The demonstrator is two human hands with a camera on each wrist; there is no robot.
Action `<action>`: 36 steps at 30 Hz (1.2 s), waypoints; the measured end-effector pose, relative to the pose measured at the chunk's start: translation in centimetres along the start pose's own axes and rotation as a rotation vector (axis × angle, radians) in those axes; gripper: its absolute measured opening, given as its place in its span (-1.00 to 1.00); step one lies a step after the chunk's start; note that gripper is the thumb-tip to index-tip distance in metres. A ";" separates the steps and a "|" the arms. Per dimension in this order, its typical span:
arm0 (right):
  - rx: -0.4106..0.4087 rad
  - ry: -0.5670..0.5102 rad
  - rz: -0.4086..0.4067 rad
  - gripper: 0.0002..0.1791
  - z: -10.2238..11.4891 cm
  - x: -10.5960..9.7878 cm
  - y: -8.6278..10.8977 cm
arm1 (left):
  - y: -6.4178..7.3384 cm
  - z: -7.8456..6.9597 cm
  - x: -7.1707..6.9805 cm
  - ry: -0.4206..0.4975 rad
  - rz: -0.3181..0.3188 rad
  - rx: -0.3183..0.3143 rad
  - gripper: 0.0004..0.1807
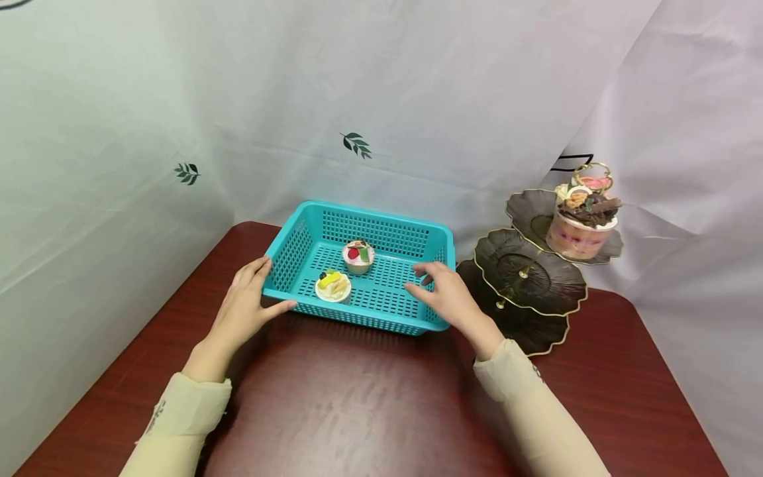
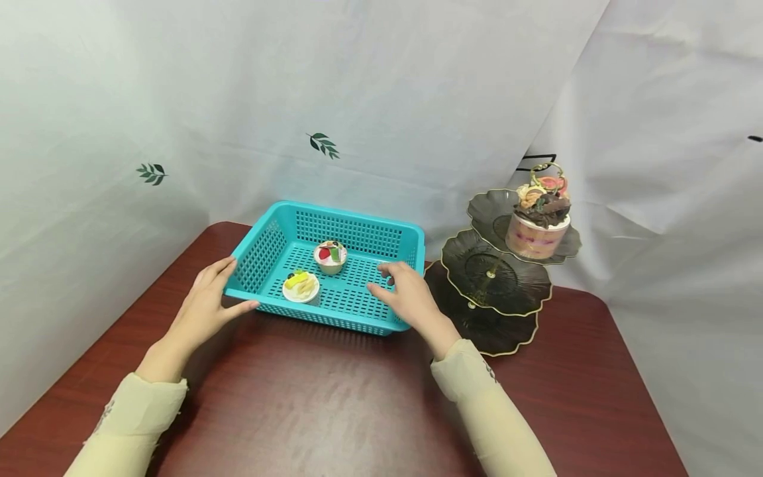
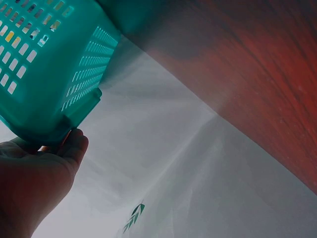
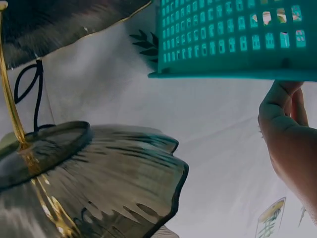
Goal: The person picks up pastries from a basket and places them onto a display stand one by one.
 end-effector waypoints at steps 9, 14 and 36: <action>0.016 0.040 0.060 -0.47 0.6 -0.3 -0.9 | -0.1 0.0 0.0 0.007 -0.002 0.005 0.05; 0.019 0.050 0.078 -0.47 0.5 0.0 -1.7 | -0.2 0.1 0.1 0.008 0.001 0.004 0.06; 0.024 0.117 0.182 -0.43 0.7 1.2 -5.2 | -0.1 -0.1 -0.1 0.008 0.002 -0.001 0.06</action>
Point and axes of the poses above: each hand's wrist, its own y-axis away from the middle knuckle, its own x-axis out of the palm, z = x × y, the point moved 6 cm from there along -y, towards the middle knuckle, and after that the axes turned 3 degrees about y, right-handed, at the moved point
